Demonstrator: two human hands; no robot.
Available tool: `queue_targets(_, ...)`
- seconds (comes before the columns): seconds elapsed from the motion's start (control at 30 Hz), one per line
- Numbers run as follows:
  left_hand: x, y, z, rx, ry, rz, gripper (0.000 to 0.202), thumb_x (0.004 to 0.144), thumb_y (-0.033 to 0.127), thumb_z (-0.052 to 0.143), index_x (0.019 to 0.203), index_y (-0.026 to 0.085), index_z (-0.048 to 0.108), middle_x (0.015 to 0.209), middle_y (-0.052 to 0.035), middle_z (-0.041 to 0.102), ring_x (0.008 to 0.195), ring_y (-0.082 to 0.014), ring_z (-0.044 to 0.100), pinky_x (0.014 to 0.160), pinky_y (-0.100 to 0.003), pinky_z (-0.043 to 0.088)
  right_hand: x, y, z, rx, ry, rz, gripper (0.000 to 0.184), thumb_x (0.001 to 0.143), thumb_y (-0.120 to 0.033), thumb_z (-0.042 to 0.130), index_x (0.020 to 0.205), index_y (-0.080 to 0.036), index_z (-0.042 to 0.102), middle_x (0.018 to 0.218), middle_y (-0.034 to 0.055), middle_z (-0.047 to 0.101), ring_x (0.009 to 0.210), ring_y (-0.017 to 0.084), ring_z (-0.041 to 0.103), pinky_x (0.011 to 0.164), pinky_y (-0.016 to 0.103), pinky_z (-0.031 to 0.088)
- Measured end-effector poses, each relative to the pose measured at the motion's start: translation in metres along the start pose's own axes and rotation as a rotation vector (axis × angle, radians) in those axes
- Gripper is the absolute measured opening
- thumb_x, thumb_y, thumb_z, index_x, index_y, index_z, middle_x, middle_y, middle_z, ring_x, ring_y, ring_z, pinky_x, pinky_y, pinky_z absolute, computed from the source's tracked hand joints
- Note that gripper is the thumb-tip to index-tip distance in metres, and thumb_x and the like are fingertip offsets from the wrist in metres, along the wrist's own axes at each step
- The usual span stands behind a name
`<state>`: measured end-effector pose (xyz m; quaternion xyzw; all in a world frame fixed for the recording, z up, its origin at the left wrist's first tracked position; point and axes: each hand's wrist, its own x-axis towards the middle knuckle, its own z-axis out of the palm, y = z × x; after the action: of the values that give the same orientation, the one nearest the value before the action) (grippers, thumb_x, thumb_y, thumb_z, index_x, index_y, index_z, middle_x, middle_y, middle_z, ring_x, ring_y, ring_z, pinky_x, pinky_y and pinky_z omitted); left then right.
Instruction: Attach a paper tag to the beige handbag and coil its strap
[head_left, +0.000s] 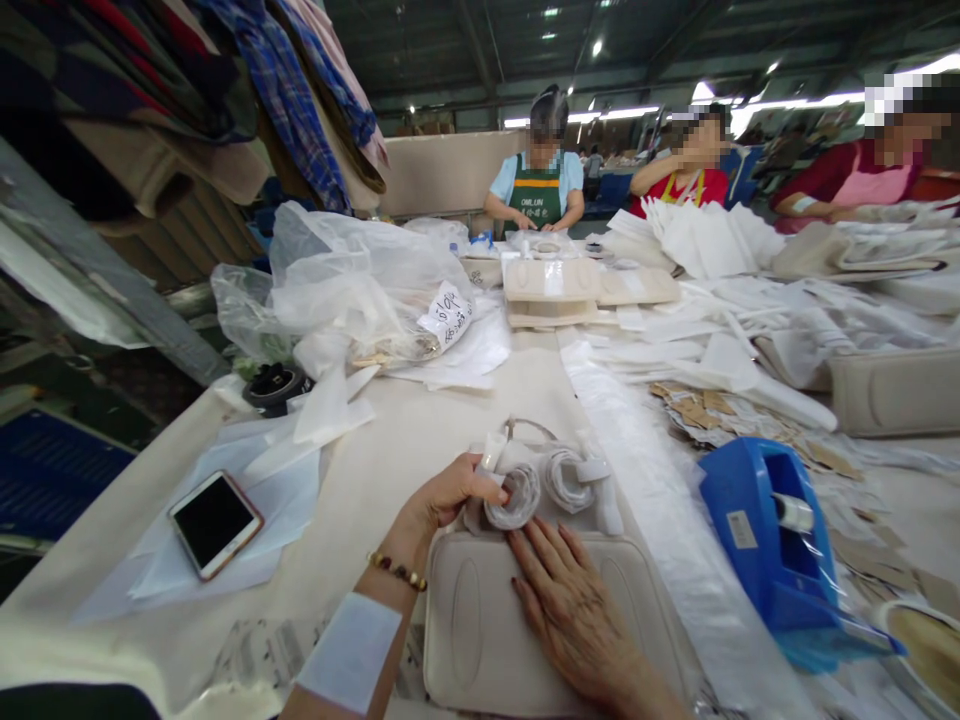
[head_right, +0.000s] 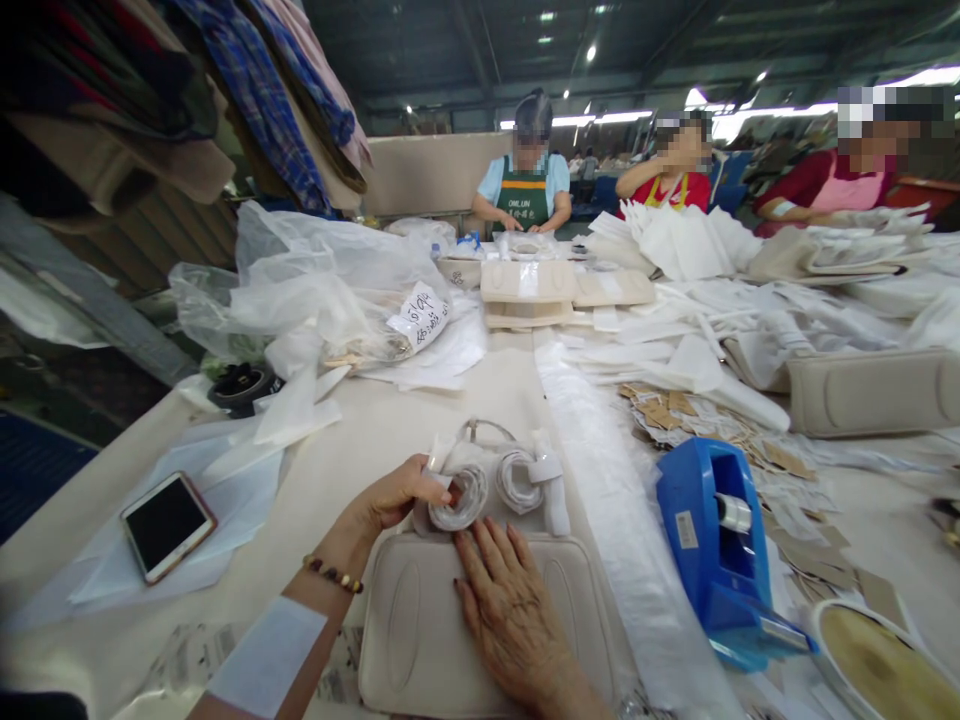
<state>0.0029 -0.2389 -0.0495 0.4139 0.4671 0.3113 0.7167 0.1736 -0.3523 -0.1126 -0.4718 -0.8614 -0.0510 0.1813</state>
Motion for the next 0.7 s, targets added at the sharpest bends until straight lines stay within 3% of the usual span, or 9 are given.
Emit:
queue_targets(0.07, 0.002, -0.001, 0.002, 0.043, 0.053, 0.043, 0.037, 0.04, 0.018, 0.071, 0.075, 0.009, 0.065, 0.066, -0.0041, 0.066, 0.061, -0.0169, 0.058, 0.062, -0.028, 0.048, 0.0, 0.0, 0.0, -0.033, 0.021, -0.017, 0.05, 0.091, -0.027, 0.042, 0.14, -0.019, 0.034, 0.14, 0.007, 0.044, 0.127, 0.022, 0.042, 0.102, 0.042, 0.04)
queue_targets(0.23, -0.003, -0.009, 0.011, 0.261, 0.318, 0.173, 0.043, 0.048, 0.032, 0.072, 0.086, 0.014, 0.061, 0.077, -0.0037, 0.066, 0.071, -0.0198, 0.059, 0.068, -0.031, 0.047, 0.002, 0.001, 0.002, -0.091, 0.046, -0.039, 0.047, 0.091, -0.028, 0.044, 0.136, -0.018, 0.04, 0.137, 0.0079, 0.047, 0.125, 0.023, 0.045, 0.1, 0.042, 0.041)
queue_targets(0.43, -0.002, -0.032, 0.032, 0.608, 0.775, 0.24, 0.04, 0.077, 0.037, 0.052, 0.109, 0.012, 0.049, 0.104, -0.0169, 0.06, 0.099, -0.0304, 0.056, 0.088, -0.044, 0.039, -0.002, 0.001, 0.009, -0.056, 0.074, -0.04, 0.045, 0.09, -0.028, 0.044, 0.135, -0.018, 0.042, 0.135, 0.0082, 0.049, 0.124, 0.023, 0.045, 0.1, 0.042, 0.041)
queue_targets(0.57, 0.003, -0.043, 0.035, 0.705, 0.824, 0.244, 0.033, 0.082, 0.035, 0.05, 0.106, 0.013, 0.049, 0.098, -0.0154, 0.062, 0.093, -0.0288, 0.059, 0.082, -0.04, 0.042, 0.011, 0.003, -0.002, 0.116, 0.156, 0.03, 0.036, 0.09, -0.022, 0.041, 0.124, -0.016, 0.052, 0.125, 0.0092, 0.058, 0.117, 0.02, 0.052, 0.096, 0.038, 0.046)
queue_targets(0.63, 0.004, -0.047, 0.032, 0.727, 0.829, 0.228, 0.03, 0.083, 0.036, 0.051, 0.103, 0.014, 0.05, 0.092, -0.0123, 0.064, 0.086, -0.0265, 0.061, 0.077, -0.038, 0.044, 0.037, 0.008, -0.013, 0.234, 0.245, 0.093, 0.032, 0.091, -0.02, 0.038, 0.118, -0.014, 0.055, 0.118, 0.0104, 0.061, 0.111, 0.018, 0.054, 0.093, 0.032, 0.048)
queue_targets(0.7, 0.002, -0.049, 0.028, 0.747, 0.836, 0.219, 0.026, 0.084, 0.035, 0.051, 0.101, 0.015, 0.052, 0.088, -0.0093, 0.064, 0.08, -0.0234, 0.062, 0.072, -0.035, 0.046, 0.076, 0.011, -0.023, 0.275, 0.251, 0.146, 0.031, 0.092, -0.022, 0.037, 0.117, -0.014, 0.055, 0.112, 0.0109, 0.062, 0.106, 0.018, 0.056, 0.091, 0.031, 0.048)
